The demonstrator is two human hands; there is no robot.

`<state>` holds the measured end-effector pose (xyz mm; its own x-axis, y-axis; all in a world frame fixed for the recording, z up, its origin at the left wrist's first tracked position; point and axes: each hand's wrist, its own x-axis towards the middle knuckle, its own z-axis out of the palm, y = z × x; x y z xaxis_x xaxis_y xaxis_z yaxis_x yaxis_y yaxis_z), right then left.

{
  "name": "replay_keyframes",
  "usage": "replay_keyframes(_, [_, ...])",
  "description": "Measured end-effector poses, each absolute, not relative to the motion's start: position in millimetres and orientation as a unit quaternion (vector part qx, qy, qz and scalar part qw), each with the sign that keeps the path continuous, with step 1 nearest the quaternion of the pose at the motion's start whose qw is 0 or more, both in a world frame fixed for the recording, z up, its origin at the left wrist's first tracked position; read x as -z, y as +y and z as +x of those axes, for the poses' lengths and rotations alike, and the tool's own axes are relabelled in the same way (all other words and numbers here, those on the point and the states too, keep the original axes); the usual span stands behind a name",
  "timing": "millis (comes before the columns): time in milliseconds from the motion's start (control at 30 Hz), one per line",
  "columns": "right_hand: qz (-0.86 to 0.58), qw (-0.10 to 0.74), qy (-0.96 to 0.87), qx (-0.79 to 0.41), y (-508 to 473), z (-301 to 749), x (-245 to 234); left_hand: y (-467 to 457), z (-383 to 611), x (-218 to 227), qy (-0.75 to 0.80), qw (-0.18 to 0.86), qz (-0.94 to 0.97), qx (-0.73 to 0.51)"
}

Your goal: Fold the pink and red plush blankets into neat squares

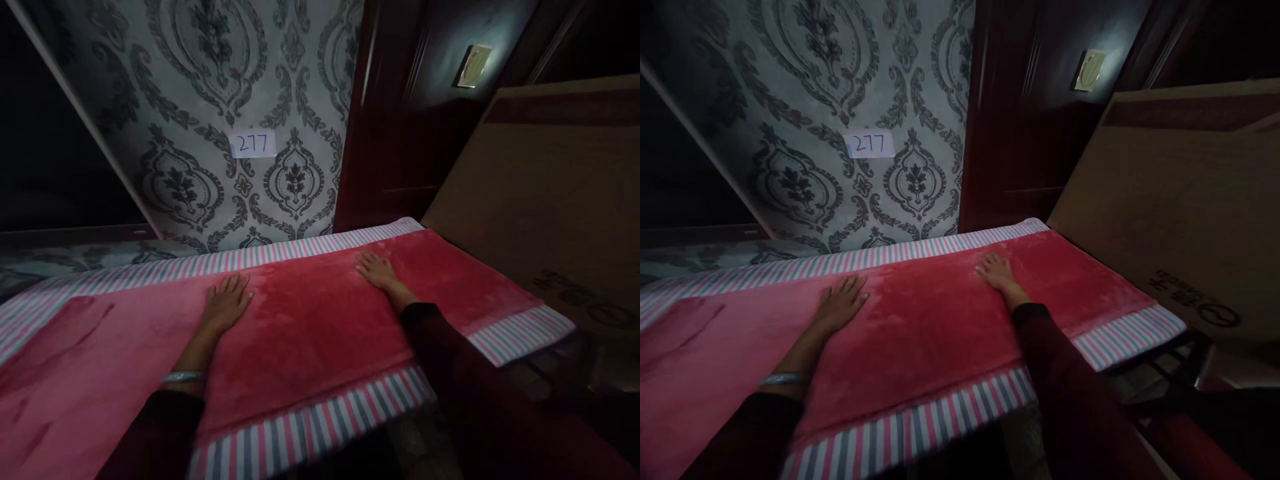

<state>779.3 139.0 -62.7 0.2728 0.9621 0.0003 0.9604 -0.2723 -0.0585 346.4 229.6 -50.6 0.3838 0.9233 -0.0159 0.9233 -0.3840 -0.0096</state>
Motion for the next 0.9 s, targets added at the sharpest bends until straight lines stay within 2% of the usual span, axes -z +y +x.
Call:
replay_keyframes(133, [-0.876, 0.015, -0.483, -0.012, 90, 881, 76, 231, 345, 52, 0.551, 0.002, 0.834, 0.011])
replay_keyframes(267, [-0.919, 0.042, -0.391, 0.002, 49, 936, 91, 235, 344, 55, 0.55, -0.005, 0.835, 0.004])
replay_keyframes(367, [-0.93, 0.053, -0.363, -0.011, 41, 937, 84, 236, 345, 55, 0.547, -0.005, 0.837, -0.007])
replay_keyframes(500, [-0.948, 0.061, -0.308, -0.043, 58, 892, 51, 237, 345, 54, 0.546, -0.001, 0.838, -0.016])
replay_keyframes(667, [-0.85, 0.101, -0.516, -0.036, 112, 777, 37, 241, 343, 55, 0.542, -0.008, 0.84, -0.013])
replay_keyframes(767, [-0.644, 0.089, -0.755, -0.084, 142, 711, 51, 242, 342, 55, 0.536, -0.017, 0.844, -0.012])
replay_keyframes(900, [-0.585, 0.091, -0.802, -0.075, 167, 693, 59, 242, 340, 57, 0.534, -0.02, 0.845, -0.029])
